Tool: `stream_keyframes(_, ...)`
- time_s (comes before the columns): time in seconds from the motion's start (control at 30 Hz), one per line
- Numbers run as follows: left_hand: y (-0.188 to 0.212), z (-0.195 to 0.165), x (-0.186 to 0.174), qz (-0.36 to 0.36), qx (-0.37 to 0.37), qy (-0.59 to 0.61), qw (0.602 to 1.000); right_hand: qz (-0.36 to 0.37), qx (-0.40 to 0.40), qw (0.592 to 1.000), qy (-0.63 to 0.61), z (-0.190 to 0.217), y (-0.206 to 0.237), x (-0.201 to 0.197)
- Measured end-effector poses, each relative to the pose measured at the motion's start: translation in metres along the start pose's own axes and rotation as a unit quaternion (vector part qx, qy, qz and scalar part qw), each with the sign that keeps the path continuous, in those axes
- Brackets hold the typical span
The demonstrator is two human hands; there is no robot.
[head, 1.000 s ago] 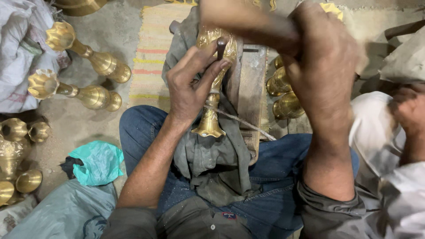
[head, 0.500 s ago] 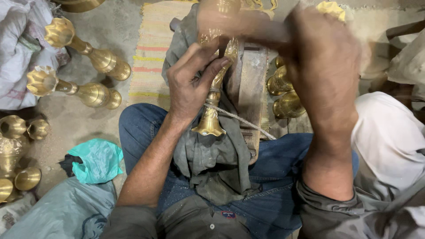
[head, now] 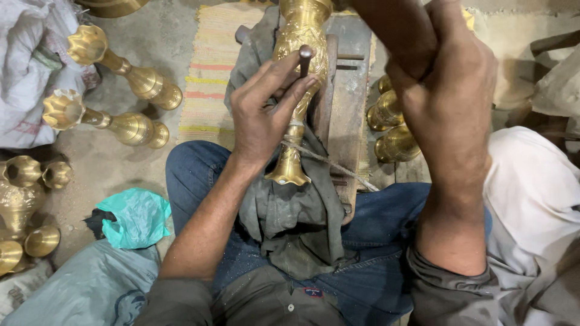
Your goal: The person sits on the floor holding a chisel against a brass vase resting on their lap and repeatedly strikes the chisel with a wooden mallet, working the embossed pattern around the vase's surface. Finished brass vases and bowls lie on the floor around them.
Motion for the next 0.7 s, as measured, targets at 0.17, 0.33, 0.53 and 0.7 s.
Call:
stream_keyframes(0.17,-0.003,0.002,0.002,-0.001,-0.029,0.001,1.000,-0.021,0.025,0.999,-0.024,-0.011,0.003,0.004)
stream_keyframes(0.33,0.003,-0.014,0.011,0.026,0.022,-0.023,0.999,-0.061,0.006,0.968,-0.244,-0.021,0.012,0.009)
stream_keyframes(0.53,-0.001,-0.018,0.017,0.039,0.037,-0.051,0.997,-0.100,0.002,0.984,-0.147,-0.024,0.012,0.006)
stream_keyframes(0.7,0.001,-0.022,0.015,0.035,0.045,-0.077,0.995,-0.062,-0.005,0.945,-0.321,-0.032,0.009,0.017)
Point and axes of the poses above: each hand's wrist, its own y-axis away from the middle knuckle, its own x-axis out of the palm, z = x × y, the point moved 8 cm from there along -y, towards the middle knuckle, and after that the axes turned 11 degrees about z, right-handed, at the moved point
